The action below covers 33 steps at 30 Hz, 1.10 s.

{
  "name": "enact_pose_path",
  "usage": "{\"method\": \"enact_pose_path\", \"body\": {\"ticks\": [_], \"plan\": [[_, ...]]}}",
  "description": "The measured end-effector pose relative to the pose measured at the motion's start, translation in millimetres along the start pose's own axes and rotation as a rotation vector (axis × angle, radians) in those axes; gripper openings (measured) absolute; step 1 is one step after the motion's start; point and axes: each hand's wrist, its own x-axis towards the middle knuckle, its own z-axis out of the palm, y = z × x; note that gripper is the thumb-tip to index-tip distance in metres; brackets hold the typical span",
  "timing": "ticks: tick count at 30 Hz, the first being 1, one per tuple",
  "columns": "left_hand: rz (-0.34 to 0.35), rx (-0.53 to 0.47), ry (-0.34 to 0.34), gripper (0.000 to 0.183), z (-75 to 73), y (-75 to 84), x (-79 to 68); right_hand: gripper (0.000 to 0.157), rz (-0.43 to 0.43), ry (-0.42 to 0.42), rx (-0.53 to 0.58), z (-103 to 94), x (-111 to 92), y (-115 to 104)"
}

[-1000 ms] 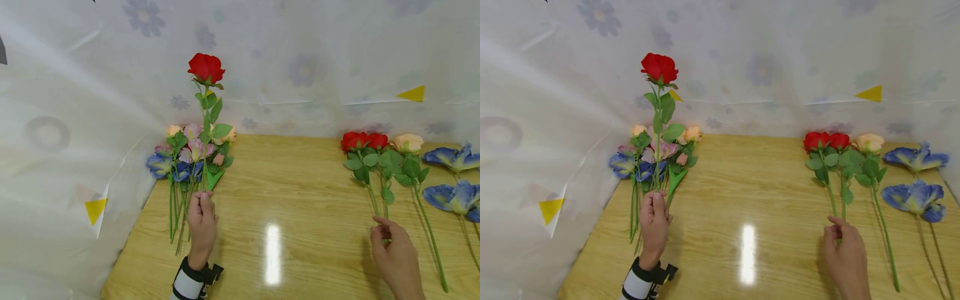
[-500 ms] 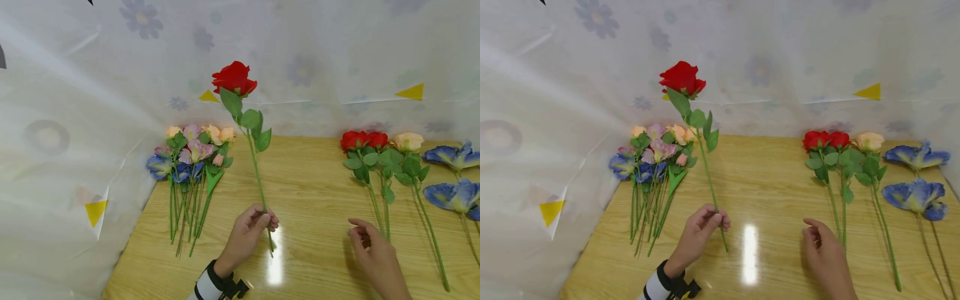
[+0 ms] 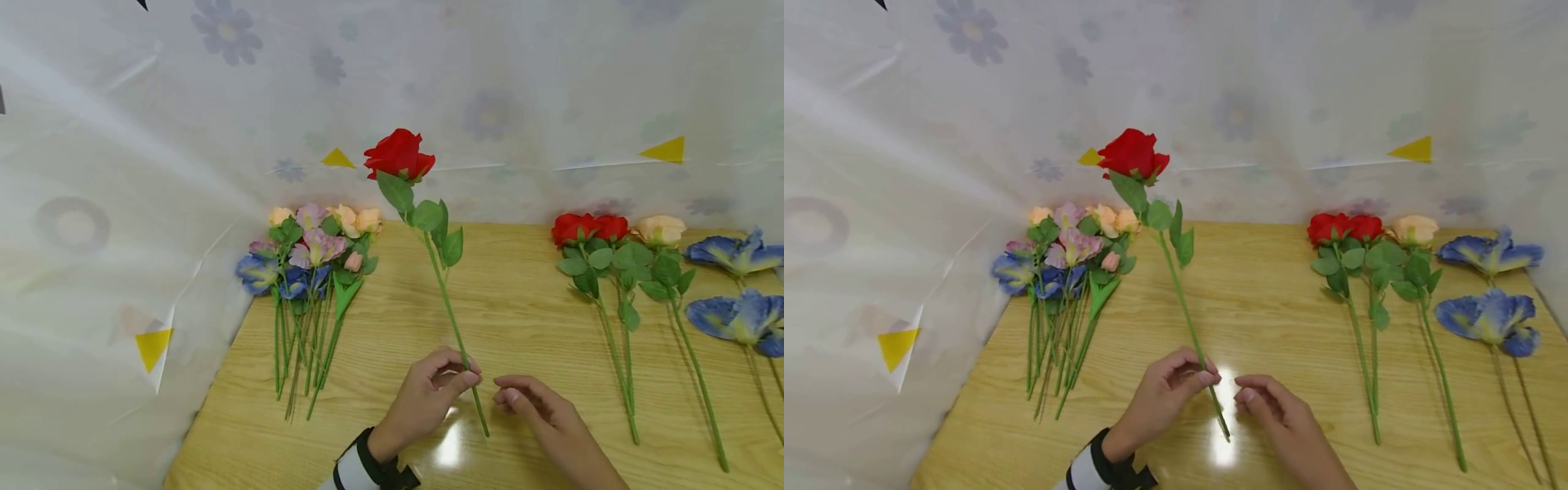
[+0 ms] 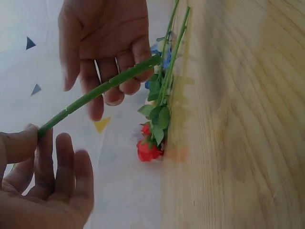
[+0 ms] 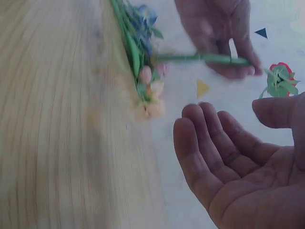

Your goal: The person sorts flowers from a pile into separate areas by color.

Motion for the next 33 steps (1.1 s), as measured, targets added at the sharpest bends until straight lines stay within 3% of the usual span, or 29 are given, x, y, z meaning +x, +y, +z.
{"method": "enact_pose_path", "body": {"ticks": [5,11,13,18,25,28,33], "plan": [[0.016,0.207,0.038,0.015,2.6,0.2,-0.5,0.029,-0.041,-0.124,0.109,9.8,2,-1],[0.108,0.264,-0.019,0.016,3.8,-2.9,-3.3,0.025,-0.212,-0.243,0.277,18.6,4,4],[0.119,0.266,-0.03,0.015,4.5,-3.2,-3.7,0.026,-0.269,-0.237,0.283,21.2,4,6],[0.114,0.284,-0.044,0.018,6.1,-4.0,-4.6,0.029,-0.324,-0.143,0.222,25.8,3,5],[0.016,0.389,0.004,0.028,0.8,-5.6,-10.0,0.024,-0.234,0.11,0.002,25.8,2,-1],[-0.009,0.426,0.075,0.027,-12.3,-7.8,-13.0,0.023,-0.21,0.195,-0.082,19.0,1,0],[-0.046,0.467,0.281,0.026,-48.9,-12.2,-21.3,0.023,-0.145,0.335,-0.198,-4.9,0,4]]}}
